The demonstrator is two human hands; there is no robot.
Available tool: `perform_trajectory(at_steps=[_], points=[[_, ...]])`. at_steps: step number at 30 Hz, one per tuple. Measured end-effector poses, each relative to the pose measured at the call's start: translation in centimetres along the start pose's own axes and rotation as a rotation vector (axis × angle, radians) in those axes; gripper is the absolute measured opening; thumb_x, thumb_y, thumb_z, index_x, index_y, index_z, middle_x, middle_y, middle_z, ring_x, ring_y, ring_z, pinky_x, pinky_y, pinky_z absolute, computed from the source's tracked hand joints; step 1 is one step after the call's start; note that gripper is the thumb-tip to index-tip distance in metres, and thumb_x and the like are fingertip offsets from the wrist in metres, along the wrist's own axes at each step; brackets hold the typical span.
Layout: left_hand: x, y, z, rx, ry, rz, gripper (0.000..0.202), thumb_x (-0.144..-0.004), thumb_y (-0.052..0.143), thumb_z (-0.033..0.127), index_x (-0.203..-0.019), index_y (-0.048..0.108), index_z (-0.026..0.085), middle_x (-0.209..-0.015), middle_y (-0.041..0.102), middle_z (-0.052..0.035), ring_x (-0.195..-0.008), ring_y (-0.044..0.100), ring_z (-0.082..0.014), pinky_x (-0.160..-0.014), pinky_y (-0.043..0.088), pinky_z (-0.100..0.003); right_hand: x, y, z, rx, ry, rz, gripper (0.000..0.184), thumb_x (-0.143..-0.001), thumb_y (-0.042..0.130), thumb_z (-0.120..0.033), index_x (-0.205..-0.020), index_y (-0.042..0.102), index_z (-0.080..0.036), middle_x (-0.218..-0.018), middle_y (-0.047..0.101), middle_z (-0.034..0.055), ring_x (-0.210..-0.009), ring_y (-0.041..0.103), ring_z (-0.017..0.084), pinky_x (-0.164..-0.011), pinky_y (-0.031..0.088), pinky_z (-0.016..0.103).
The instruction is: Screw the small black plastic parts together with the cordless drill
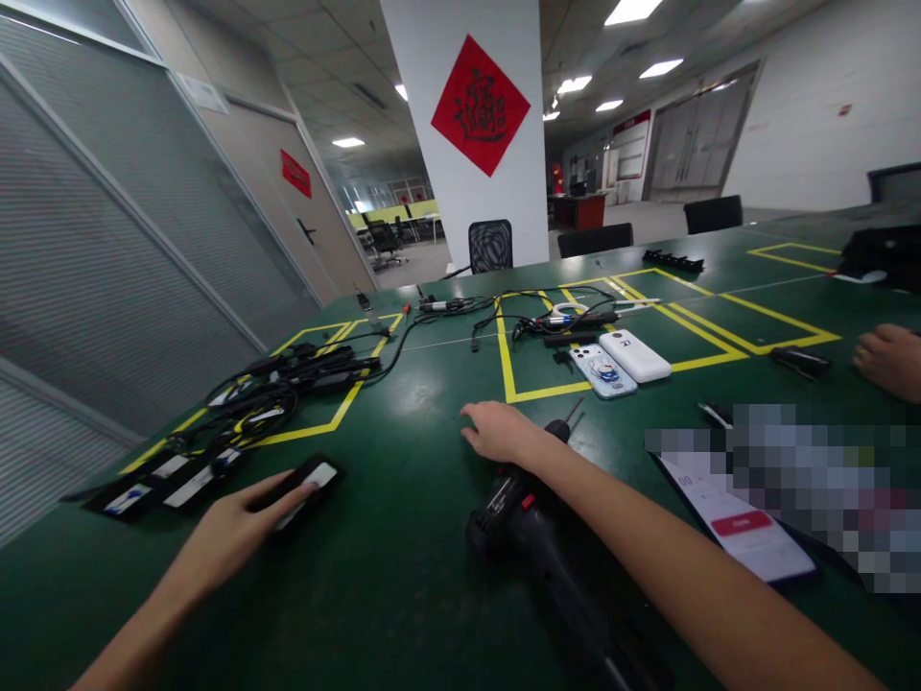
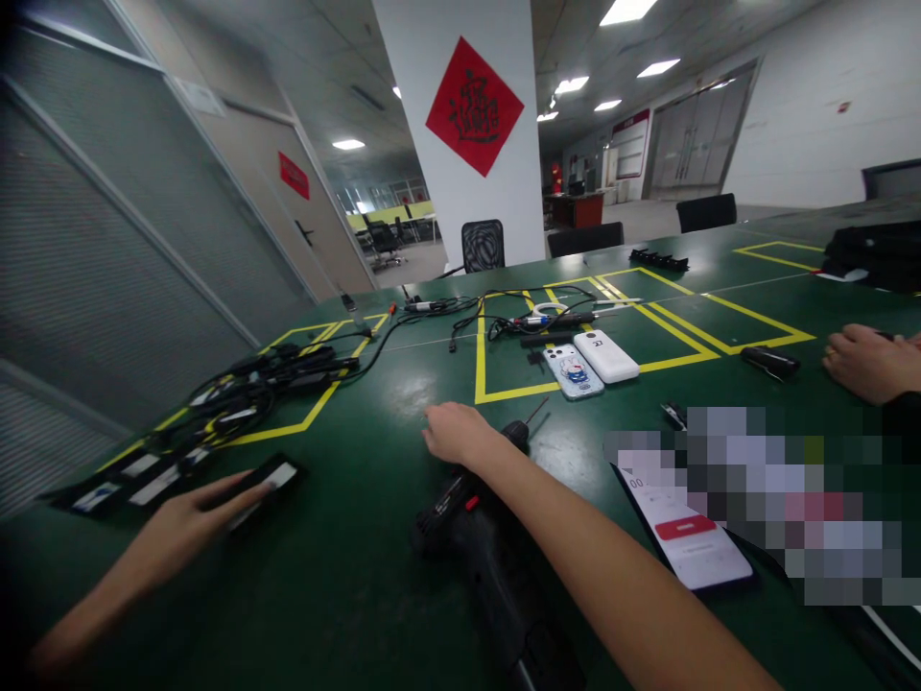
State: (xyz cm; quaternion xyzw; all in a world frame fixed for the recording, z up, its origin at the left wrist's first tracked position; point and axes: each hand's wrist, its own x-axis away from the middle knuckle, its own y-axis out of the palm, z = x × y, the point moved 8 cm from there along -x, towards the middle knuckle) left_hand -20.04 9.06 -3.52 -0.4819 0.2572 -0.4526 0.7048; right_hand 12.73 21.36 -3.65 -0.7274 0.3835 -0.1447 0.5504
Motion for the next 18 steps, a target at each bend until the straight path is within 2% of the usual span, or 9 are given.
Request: perform_trajectory(at_steps=[2,5,6,8,10,12,14,18], points=[[-1.2,2.1,3.9,0.048,0.109,-0.047,0.067,-0.069,0.05,0.069,-0.122,0.052,0.028,-0.124,0.059,0.0029,-0.115,0.052,-0.0275,-0.096,0.041,-0.042,0.2,-0.2,-0.1,-0.05,-0.01,0.006,0.05,-0.084,0.05,-0.045,-0.123,0.05,-0.013,-0.113,0.061,0.016,-0.105,0.057,0.027,-0.087,0.043,0.037],[-1.1,5.1,11.8,0.13,0.335,-0.142,0.062,-0.07,0.055,0.062,-0.12,0.056,0.023,-0.124,0.059,-0.004,-0.114,0.052,-0.0306,-0.099,0.038,-0.042,0.3,-0.7,-0.2,-0.137,-0.043,0.046,0.077,-0.073,0.055,-0.06,-0.132,0.039,-0.013,-0.12,0.054,0.0173,-0.106,0.055,0.028,-0.087,0.044,0.038],[-0.8,6.0,14.5,0.16,0.405,-0.179,0.059,-0.071,0.056,0.059,-0.118,0.058,0.023,-0.122,0.061,-0.0038,-0.111,0.054,-0.0302,-0.098,0.038,-0.041,0.3,-0.8,-0.2,-0.161,-0.058,0.061,0.084,-0.07,0.057,-0.063,-0.135,0.035,-0.013,-0.122,0.051,0.0175,-0.107,0.054,0.029,-0.087,0.043,0.038],[0.1,7.6,19.3,0.225,0.546,-0.256,0.052,-0.074,0.055,0.055,-0.115,0.06,0.024,-0.116,0.064,-0.0029,-0.105,0.057,-0.029,-0.094,0.042,-0.039,0.2,-0.8,-0.2,-0.192,-0.084,0.076,0.092,-0.065,0.062,-0.062,-0.137,0.031,-0.014,-0.126,0.047,0.0177,-0.112,0.05,0.029,-0.088,0.042,0.038],[0.6,8.9,23.0,0.283,0.653,-0.304,0.049,-0.073,0.056,0.05,-0.113,0.061,0.023,-0.112,0.066,-0.0032,-0.101,0.059,-0.0283,-0.092,0.044,-0.038,0.1,-0.6,0.1,-0.178,-0.083,0.07,0.088,-0.066,0.067,-0.054,-0.136,0.032,-0.013,-0.124,0.047,0.0171,-0.113,0.048,0.029,-0.088,0.041,0.037],[0.7,10.0,25.6,0.322,0.754,-0.356,0.049,-0.073,0.057,0.046,-0.115,0.06,0.021,-0.111,0.067,-0.0035,-0.099,0.059,-0.027,-0.091,0.044,-0.037,0.0,-0.6,0.8,-0.122,-0.037,0.074,0.073,-0.071,0.066,-0.044,-0.13,0.039,-0.011,-0.118,0.051,0.016,-0.108,0.051,0.028,-0.087,0.04,0.037],[0.4,10.9,27.3,0.325,0.824,-0.415,0.049,-0.073,0.057,0.043,-0.116,0.059,0.02,-0.108,0.067,-0.0035,-0.097,0.06,-0.0259,-0.09,0.045,-0.036,-0.1,-0.7,1.6,-0.061,0.013,0.078,0.059,-0.073,0.066,-0.038,-0.121,0.046,-0.01,-0.111,0.055,0.0147,-0.102,0.053,0.027,-0.086,0.04,0.038],[-0.3,11.9,28.3,0.301,0.885,-0.508,0.05,-0.073,0.06,0.041,-0.117,0.058,0.019,-0.106,0.067,-0.0028,-0.096,0.059,-0.0249,-0.09,0.044,-0.035,-0.2,-1.1,3.0,-0.031,0.056,0.06,0.066,-0.064,0.07,-0.05,-0.114,0.052,-0.011,-0.105,0.056,0.0136,-0.097,0.054,0.026,-0.084,0.041,0.036]])
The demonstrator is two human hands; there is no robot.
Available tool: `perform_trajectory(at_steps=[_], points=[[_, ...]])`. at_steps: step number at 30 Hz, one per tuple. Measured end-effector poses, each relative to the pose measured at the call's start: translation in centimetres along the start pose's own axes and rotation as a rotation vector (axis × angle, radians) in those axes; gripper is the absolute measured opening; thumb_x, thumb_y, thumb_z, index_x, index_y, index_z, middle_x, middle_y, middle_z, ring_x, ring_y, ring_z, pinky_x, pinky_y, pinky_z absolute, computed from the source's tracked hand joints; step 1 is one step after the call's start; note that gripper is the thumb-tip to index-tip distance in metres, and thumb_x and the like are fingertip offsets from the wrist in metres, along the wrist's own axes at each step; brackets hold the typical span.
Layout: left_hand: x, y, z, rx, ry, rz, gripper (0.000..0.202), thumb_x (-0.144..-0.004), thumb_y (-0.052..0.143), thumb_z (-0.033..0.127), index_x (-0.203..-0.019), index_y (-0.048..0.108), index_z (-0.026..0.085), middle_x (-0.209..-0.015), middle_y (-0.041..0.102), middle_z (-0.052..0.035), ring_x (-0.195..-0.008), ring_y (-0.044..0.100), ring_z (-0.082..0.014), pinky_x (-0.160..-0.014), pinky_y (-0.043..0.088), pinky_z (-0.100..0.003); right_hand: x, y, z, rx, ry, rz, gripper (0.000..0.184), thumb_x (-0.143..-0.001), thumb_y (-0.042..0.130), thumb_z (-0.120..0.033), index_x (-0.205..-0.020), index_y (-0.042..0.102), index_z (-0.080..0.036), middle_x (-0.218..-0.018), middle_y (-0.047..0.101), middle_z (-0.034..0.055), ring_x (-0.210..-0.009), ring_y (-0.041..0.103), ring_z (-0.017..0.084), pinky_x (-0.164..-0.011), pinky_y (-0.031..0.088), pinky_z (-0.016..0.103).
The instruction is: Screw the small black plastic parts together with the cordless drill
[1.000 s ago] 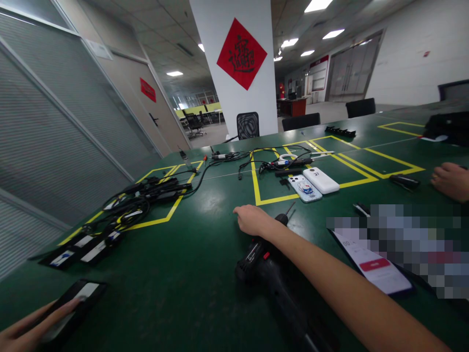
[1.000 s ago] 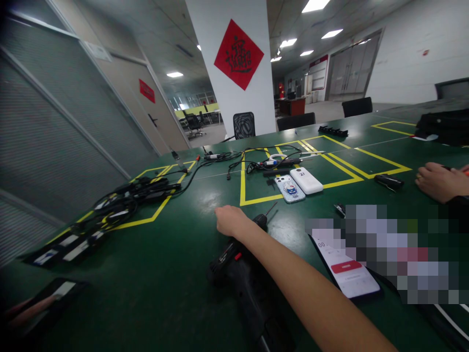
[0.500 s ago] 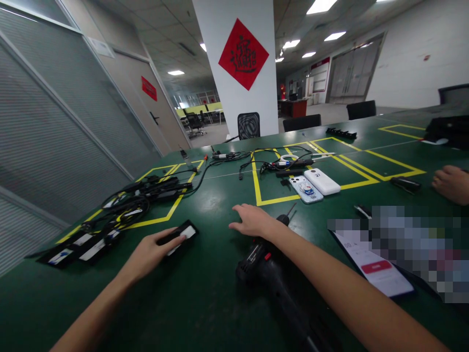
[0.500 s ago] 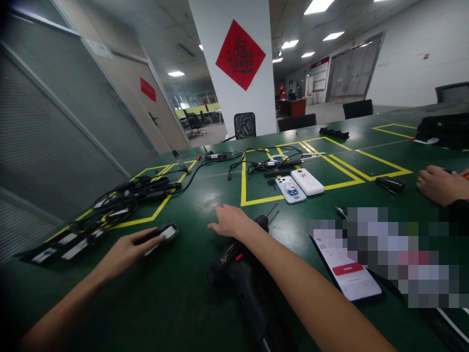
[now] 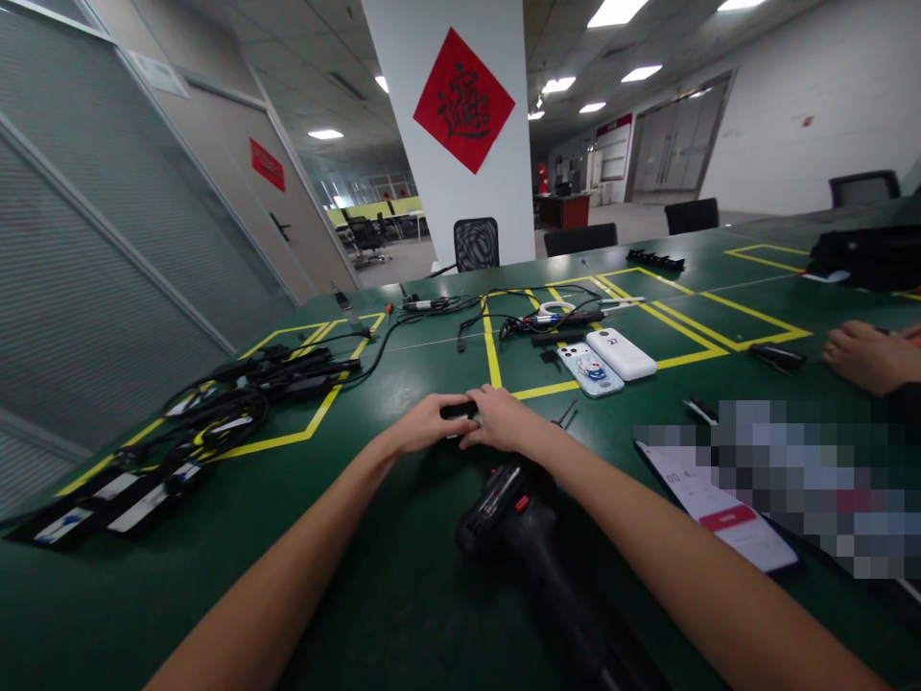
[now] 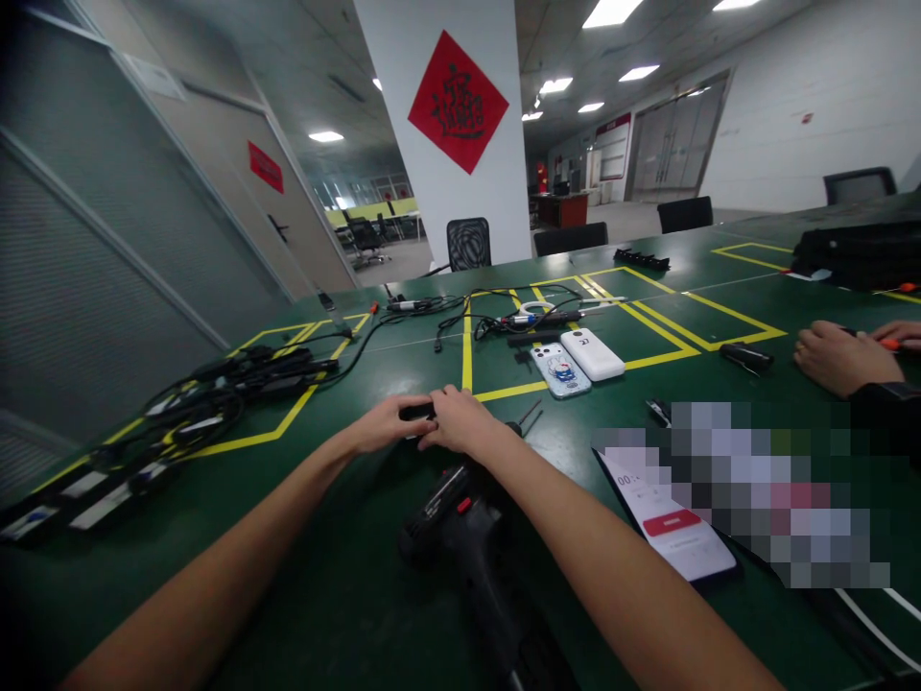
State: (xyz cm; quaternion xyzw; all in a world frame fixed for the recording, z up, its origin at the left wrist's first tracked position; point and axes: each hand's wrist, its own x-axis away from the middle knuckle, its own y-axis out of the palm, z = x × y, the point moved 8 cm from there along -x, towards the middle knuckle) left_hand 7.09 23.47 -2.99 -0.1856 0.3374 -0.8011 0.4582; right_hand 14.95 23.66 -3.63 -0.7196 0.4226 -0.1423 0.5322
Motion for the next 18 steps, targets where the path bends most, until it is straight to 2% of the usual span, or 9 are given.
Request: perform_trajectory(at_steps=[3,7,12,15,18], points=[[-0.1,0.1,-0.1,0.007,0.03,0.019,0.048,-0.075,0.058,0.039,-0.118,0.057,0.019,-0.105,0.066,-0.0026,-0.095,0.059,-0.0238,-0.088,0.045,-0.033,0.0,-0.4,0.4,0.011,0.019,0.024,0.069,-0.064,0.068,-0.056,-0.114,0.053,-0.012,-0.105,0.056,0.0137,-0.095,0.055,0.027,-0.082,0.041,0.037],[0.2,0.4,-0.2,0.006,0.051,0.078,0.044,-0.076,0.056,0.039,-0.114,0.057,0.018,-0.108,0.065,-0.0038,-0.097,0.058,-0.024,-0.091,0.043,-0.034,0.2,-0.4,0.1,0.01,-0.011,0.021,0.068,-0.061,0.073,-0.05,-0.115,0.053,-0.013,-0.105,0.057,0.0121,-0.094,0.055,0.026,-0.083,0.04,0.036],[0.7,0.6,-0.9,0.071,0.073,0.185,0.041,-0.074,0.061,0.034,-0.111,0.053,0.018,-0.11,0.06,-0.006,-0.102,0.055,-0.0235,-0.093,0.042,-0.035,0.3,-0.3,0.5,-0.077,0.004,0.004,0.08,-0.055,0.079,-0.041,-0.125,0.047,-0.017,-0.11,0.056,0.0101,-0.098,0.055,0.025,-0.084,0.04,0.035],[1.0,0.6,-1.1,0.108,0.102,0.242,0.043,-0.074,0.062,0.03,-0.112,0.048,0.018,-0.11,0.056,-0.0066,-0.103,0.054,-0.0223,-0.093,0.043,-0.035,0.4,-0.3,0.8,-0.087,0.014,-0.002,0.075,-0.055,0.08,-0.038,-0.122,0.051,-0.018,-0.107,0.057,0.0086,-0.095,0.055,0.024,-0.082,0.04,0.033],[1.5,0.7,-0.5,0.074,0.182,0.294,0.037,-0.076,0.06,0.026,-0.11,0.048,0.019,-0.119,0.05,-0.0093,-0.113,0.048,-0.0234,-0.099,0.038,-0.038,0.5,-0.2,0.9,-0.093,0.018,-0.014,0.068,-0.057,0.079,-0.035,-0.117,0.054,-0.016,-0.104,0.058,0.0085,-0.092,0.056,0.023,-0.08,0.041,0.032]])
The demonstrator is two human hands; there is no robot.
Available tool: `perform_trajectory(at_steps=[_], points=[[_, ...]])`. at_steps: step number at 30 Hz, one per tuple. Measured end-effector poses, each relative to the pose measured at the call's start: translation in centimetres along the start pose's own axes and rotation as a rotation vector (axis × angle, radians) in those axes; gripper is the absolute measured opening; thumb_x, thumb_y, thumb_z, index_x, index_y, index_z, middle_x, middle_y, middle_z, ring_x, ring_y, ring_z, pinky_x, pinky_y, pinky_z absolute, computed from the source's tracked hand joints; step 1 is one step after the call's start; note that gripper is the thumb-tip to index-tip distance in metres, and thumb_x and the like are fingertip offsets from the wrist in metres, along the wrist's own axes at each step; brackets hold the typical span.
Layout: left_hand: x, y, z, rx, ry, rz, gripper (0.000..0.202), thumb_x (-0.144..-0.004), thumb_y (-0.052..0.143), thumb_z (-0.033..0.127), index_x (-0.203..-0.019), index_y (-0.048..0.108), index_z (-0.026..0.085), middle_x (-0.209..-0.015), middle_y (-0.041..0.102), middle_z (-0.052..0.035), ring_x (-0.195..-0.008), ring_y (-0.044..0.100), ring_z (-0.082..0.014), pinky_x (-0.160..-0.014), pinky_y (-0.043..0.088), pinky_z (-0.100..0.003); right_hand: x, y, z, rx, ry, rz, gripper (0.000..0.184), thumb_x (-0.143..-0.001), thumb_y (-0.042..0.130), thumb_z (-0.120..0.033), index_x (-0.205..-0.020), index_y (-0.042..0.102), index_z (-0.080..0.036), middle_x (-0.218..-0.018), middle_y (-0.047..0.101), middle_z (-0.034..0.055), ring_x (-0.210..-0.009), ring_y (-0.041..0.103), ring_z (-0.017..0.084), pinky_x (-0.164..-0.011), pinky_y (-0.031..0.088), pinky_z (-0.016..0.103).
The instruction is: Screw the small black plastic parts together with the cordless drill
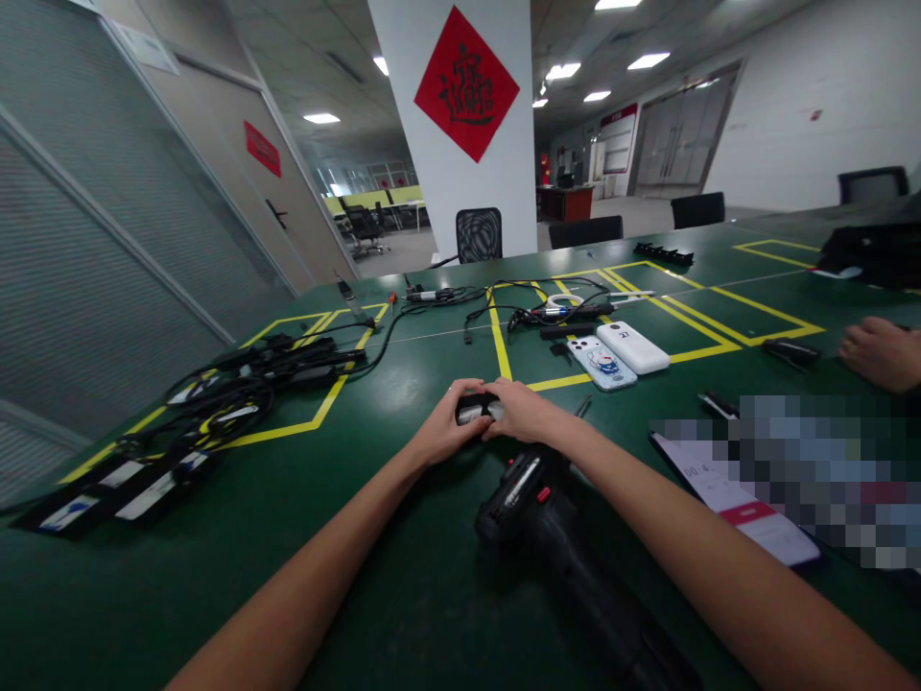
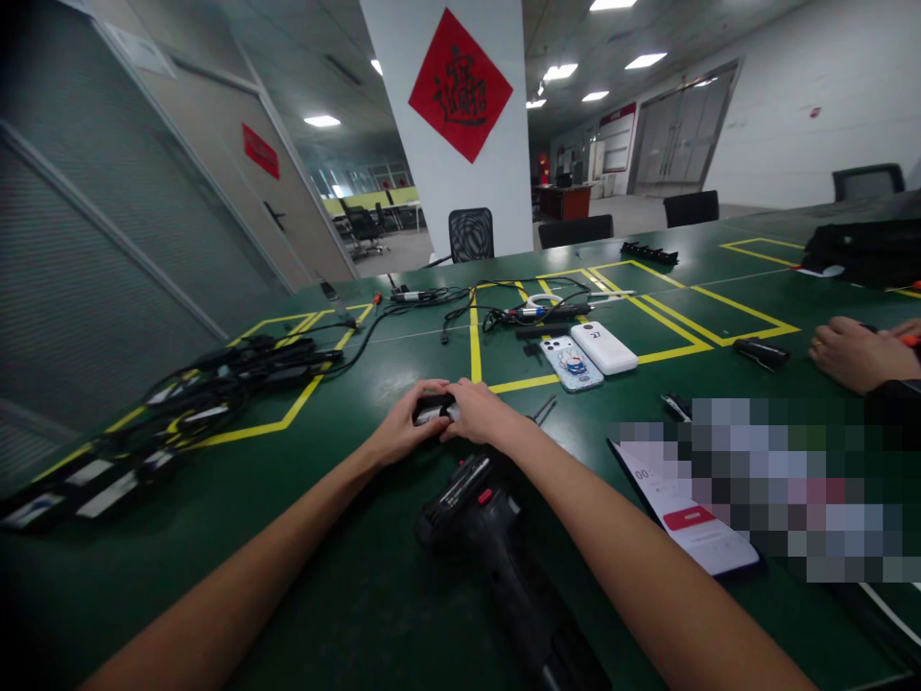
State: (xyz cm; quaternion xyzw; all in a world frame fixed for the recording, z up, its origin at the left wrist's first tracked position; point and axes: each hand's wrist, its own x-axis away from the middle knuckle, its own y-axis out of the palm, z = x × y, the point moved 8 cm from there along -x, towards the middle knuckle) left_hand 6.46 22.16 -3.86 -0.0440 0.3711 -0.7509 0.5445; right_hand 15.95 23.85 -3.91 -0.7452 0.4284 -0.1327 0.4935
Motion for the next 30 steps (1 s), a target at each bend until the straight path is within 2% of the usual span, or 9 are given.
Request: perform_trajectory(at_steps=[5,13,17,19,20,22,24,27,30], points=[[0.5,0.0,1.3,-0.121,0.088,0.047,0.02,-0.079,0.056,0.025,-0.098,0.055,0.019,-0.124,0.045,-0.0106,-0.121,0.042,-0.0238,-0.105,0.032,-0.04,0.1,0.1,0.1,-0.031,-0.015,0.007,0.061,-0.062,0.076,-0.03,-0.118,0.054,-0.018,-0.108,0.056,0.0084,-0.096,0.055,0.023,-0.084,0.04,0.032],[0.6,-0.1,1.2,-0.117,0.055,0.023,0.02,-0.08,0.056,0.024,-0.099,0.059,0.019,-0.127,0.044,-0.0101,-0.122,0.042,-0.0238,-0.103,0.035,-0.04,0.2,0.3,-0.1,-0.089,-0.07,-0.018,0.063,-0.067,0.07,-0.029,-0.125,0.048,-0.015,-0.112,0.054,0.0109,-0.102,0.052,0.023,-0.088,0.04,0.035],[0.6,-0.2,1.1,-0.087,0.044,0.063,0.023,-0.079,0.056,0.023,-0.102,0.058,0.02,-0.133,0.041,-0.0088,-0.123,0.04,-0.0251,-0.1,0.037,-0.042,0.3,-0.1,-0.1,-0.115,-0.032,0.011,0.074,-0.072,0.061,-0.023,-0.137,0.028,-0.01,-0.128,0.046,0.0166,-0.117,0.045,0.024,-0.097,0.035,0.036],[0.5,0.0,0.9,-0.068,0.048,0.059,0.017,-0.079,0.056,0.023,-0.095,0.061,0.02,-0.128,0.045,-0.0093,-0.121,0.042,-0.0246,-0.1,0.038,-0.04,0.6,-1.4,-0.7,-0.083,0.009,0.066,0.076,-0.074,0.053,-0.016,-0.141,0.018,-0.006,-0.134,0.042,0.0185,-0.121,0.042,0.022,-0.099,0.035,0.033],[0.4,0.0,0.8,-0.057,0.051,0.054,0.015,-0.08,0.057,0.023,-0.093,0.062,0.019,-0.124,0.048,-0.0096,-0.119,0.044,-0.024,-0.099,0.038,-0.04,0.9,-2.5,-1.4,-0.024,0.035,0.123,0.074,-0.074,0.05,-0.014,-0.141,0.019,-0.005,-0.134,0.042,0.0187,-0.121,0.042,0.023,-0.099,0.035,0.034],[0.3,0.1,0.6,-0.04,0.059,0.061,0.015,-0.079,0.058,0.023,-0.093,0.063,0.019,-0.116,0.052,-0.0095,-0.113,0.049,-0.0226,-0.098,0.038,-0.038,2.3,-5.0,-3.4,0.174,0.104,0.225,0.067,-0.077,0.046,-0.013,-0.139,0.024,-0.005,-0.128,0.046,0.0203,-0.117,0.044,0.027,-0.096,0.036,0.039],[0.3,-0.1,0.4,-0.027,0.063,0.081,0.016,-0.079,0.058,0.024,-0.093,0.064,0.019,-0.111,0.053,-0.0088,-0.108,0.052,-0.0217,-0.097,0.039,-0.037,4.4,-6.4,-6.2,0.362,0.161,0.207,0.06,-0.079,0.043,-0.014,-0.137,0.03,-0.006,-0.118,0.053,0.0207,-0.107,0.05,0.031,-0.087,0.041,0.044],[0.4,-0.2,0.4,-0.021,0.066,0.092,0.017,-0.079,0.058,0.026,-0.093,0.065,0.019,-0.109,0.054,-0.0078,-0.106,0.052,-0.0212,-0.094,0.04,-0.035,8.9,-5.8,-9.0,0.499,0.28,0.016,0.058,-0.08,0.047,-0.02,-0.135,0.036,-0.009,-0.109,0.057,0.0205,-0.091,0.057,0.032,-0.073,0.046,0.044],[0.4,-0.3,0.2,-0.016,0.038,0.101,0.024,-0.077,0.06,0.025,-0.101,0.061,0.02,-0.106,0.056,-0.0055,-0.099,0.054,-0.0198,-0.089,0.043,-0.034,13.3,-3.9,-9.5,0.514,0.443,-0.1,0.062,-0.081,0.051,-0.03,-0.138,0.034,-0.014,-0.111,0.057,0.0212,-0.087,0.059,0.032,-0.066,0.048,0.042]])
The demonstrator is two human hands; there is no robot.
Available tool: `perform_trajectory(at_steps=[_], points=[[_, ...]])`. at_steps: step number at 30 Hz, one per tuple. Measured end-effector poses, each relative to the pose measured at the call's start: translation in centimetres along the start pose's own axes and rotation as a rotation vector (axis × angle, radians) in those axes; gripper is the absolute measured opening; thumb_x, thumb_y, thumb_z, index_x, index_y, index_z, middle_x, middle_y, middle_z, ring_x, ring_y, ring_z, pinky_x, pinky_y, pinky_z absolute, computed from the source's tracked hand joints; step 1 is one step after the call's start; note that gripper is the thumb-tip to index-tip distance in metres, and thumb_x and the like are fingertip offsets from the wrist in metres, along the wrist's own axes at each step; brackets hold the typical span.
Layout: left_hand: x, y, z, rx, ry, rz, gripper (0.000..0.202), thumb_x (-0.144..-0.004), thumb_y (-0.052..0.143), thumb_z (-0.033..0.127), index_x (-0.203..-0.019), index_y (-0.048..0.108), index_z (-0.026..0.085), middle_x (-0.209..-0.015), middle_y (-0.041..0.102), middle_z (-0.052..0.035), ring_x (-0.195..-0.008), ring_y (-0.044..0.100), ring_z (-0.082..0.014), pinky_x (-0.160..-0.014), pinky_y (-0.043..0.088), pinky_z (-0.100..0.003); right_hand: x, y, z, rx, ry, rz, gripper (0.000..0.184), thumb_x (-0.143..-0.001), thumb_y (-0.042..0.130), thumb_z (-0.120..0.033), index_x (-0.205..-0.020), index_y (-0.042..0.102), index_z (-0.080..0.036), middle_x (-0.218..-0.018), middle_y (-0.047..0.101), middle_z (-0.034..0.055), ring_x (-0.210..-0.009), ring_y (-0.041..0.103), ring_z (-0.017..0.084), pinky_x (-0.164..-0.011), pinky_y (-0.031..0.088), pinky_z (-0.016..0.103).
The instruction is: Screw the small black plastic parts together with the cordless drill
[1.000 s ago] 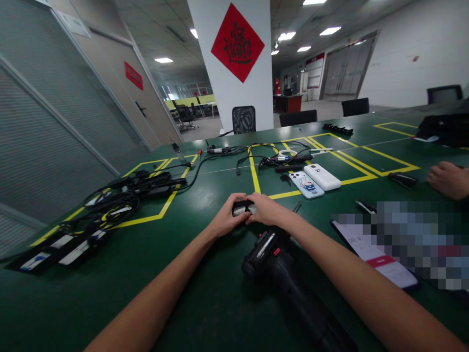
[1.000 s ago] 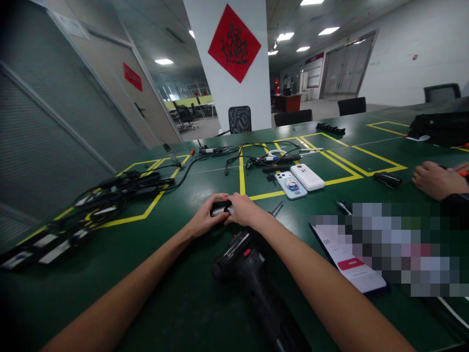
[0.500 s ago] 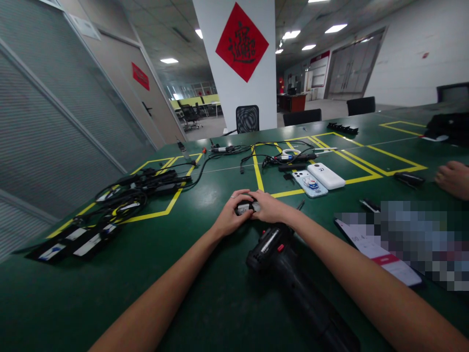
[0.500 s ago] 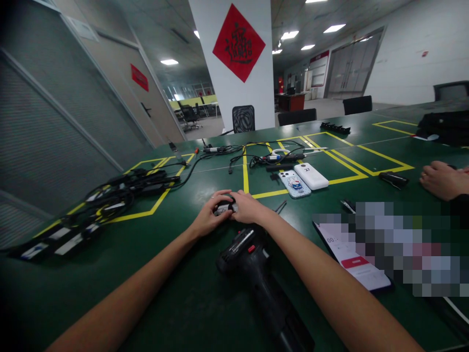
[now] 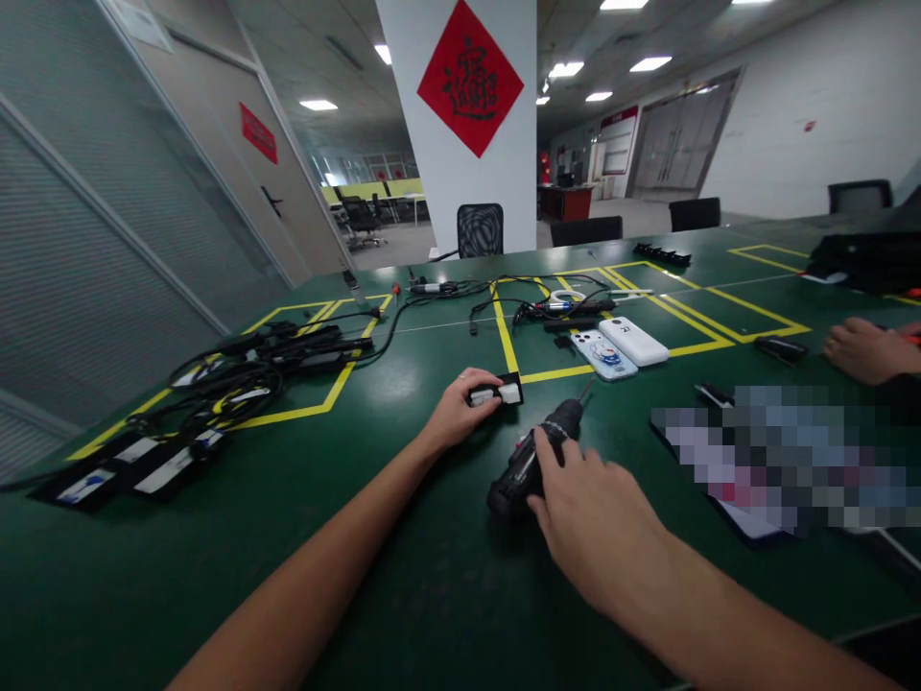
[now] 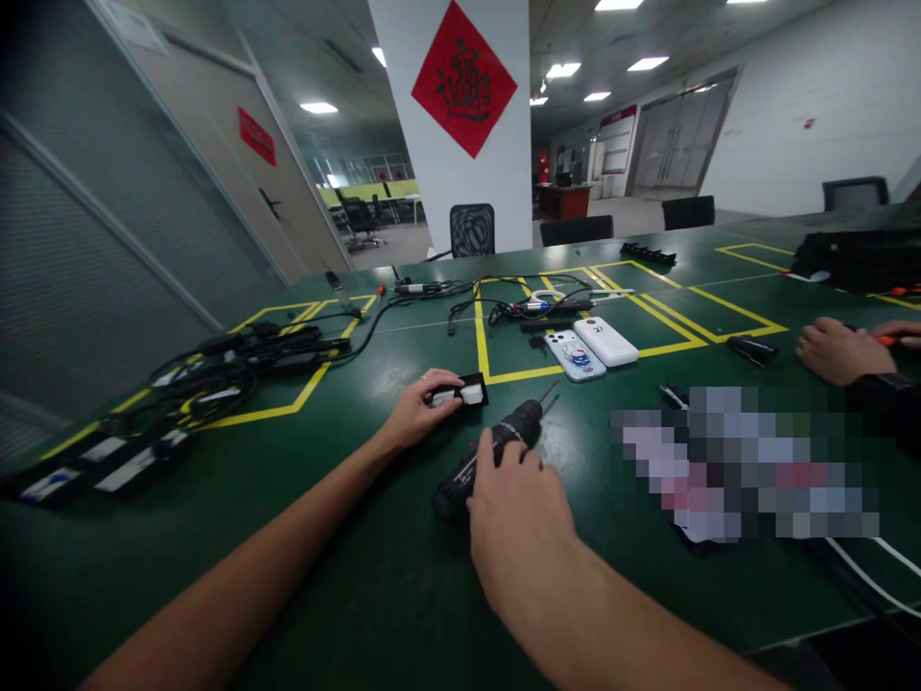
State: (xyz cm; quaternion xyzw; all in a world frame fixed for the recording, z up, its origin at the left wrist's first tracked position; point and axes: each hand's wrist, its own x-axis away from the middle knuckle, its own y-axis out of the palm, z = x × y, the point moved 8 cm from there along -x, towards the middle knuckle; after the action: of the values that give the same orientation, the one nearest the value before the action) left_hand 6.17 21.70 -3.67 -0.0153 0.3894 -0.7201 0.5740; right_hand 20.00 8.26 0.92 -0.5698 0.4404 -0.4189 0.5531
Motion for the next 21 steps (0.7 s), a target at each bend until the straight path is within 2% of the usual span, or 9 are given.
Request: perform_trajectory(at_steps=[2,4,8,10,13,17,19,21], points=[[0.1,0.0,-0.5,0.04,-0.055,0.007,0.033,-0.076,0.061,0.024,-0.108,0.054,0.02,-0.101,0.057,-0.0041,-0.09,0.056,-0.018,-0.082,0.046,-0.031,1.3,1.5,0.4,-0.018,0.069,-0.02,0.073,-0.076,0.059,-0.034,-0.14,0.03,-0.015,-0.12,0.051,0.0235,-0.088,0.06,0.033,-0.064,0.049,0.04],[0.1,0.2,-1.0,0.104,-0.108,0.002,0.038,-0.075,0.062,0.025,-0.111,0.05,0.02,-0.098,0.057,-0.0036,-0.083,0.057,-0.0163,-0.074,0.047,-0.028,1.6,2.4,0.7,-0.058,0.124,-0.012,0.08,-0.073,0.061,-0.033,-0.142,0.025,-0.015,-0.121,0.05,0.0236,-0.085,0.062,0.032,-0.062,0.049,0.038],[0.1,0.2,-1.5,0.155,-0.145,0.004,0.039,-0.073,0.064,0.026,-0.108,0.049,0.019,-0.098,0.056,-0.0033,-0.081,0.056,-0.015,-0.07,0.047,-0.025,1.1,3.2,1.5,-0.187,0.161,-0.026,0.083,-0.073,0.06,-0.026,-0.144,0.018,-0.014,-0.103,0.059,0.0184,-0.069,0.064,0.026,-0.059,0.048,0.036],[0.1,0.1,-1.6,0.142,-0.161,0.011,0.039,-0.072,0.065,0.028,-0.107,0.05,0.019,-0.099,0.056,-0.0034,-0.082,0.055,-0.0151,-0.07,0.047,-0.025,1.0,3.1,2.1,-0.265,0.149,-0.024,0.085,-0.072,0.06,-0.026,-0.144,0.016,-0.015,-0.097,0.061,0.016,-0.072,0.065,0.028,-0.061,0.048,0.036],[0.0,0.3,-2.0,0.183,-0.189,-0.01,0.04,-0.072,0.065,0.029,-0.108,0.05,0.019,-0.1,0.055,-0.0038,-0.079,0.056,-0.0145,-0.068,0.047,-0.024,1.1,2.3,3.4,-0.438,0.122,0.012,0.087,-0.071,0.063,-0.028,-0.144,0.017,-0.02,-0.099,0.063,0.0137,-0.081,0.064,0.03,-0.067,0.048,0.038],[0.0,0.5,-2.6,0.279,-0.204,-0.025,0.048,-0.071,0.066,0.027,-0.114,0.046,0.02,-0.101,0.054,-0.0041,-0.081,0.056,-0.0144,-0.067,0.046,-0.023,1.8,0.2,5.6,-0.863,0.123,0.13,0.084,-0.072,0.062,-0.029,-0.144,0.017,-0.024,-0.103,0.064,0.0095,-0.086,0.064,0.025,-0.071,0.049,0.035],[0.0,0.4,-2.6,0.284,-0.199,-0.012,0.051,-0.071,0.067,0.026,-0.117,0.045,0.021,-0.1,0.054,-0.0036,-0.083,0.056,-0.0147,-0.069,0.046,-0.024,2.2,-0.5,6.7,-1.055,0.155,0.192,0.079,-0.073,0.061,-0.029,-0.142,0.022,-0.022,-0.099,0.064,0.0074,-0.084,0.064,0.022,-0.073,0.049,0.034],[0.1,0.3,-2.5,0.268,-0.198,-0.009,0.051,-0.071,0.067,0.026,-0.117,0.045,0.021,-0.1,0.053,-0.0032,-0.084,0.056,-0.0149,-0.07,0.045,-0.024,2.5,-0.5,7.2,-1.208,0.135,0.18,0.055,-0.079,0.054,-0.032,-0.131,0.042,-0.019,-0.086,0.065,0.0052,-0.075,0.063,0.02,-0.07,0.05,0.032]])
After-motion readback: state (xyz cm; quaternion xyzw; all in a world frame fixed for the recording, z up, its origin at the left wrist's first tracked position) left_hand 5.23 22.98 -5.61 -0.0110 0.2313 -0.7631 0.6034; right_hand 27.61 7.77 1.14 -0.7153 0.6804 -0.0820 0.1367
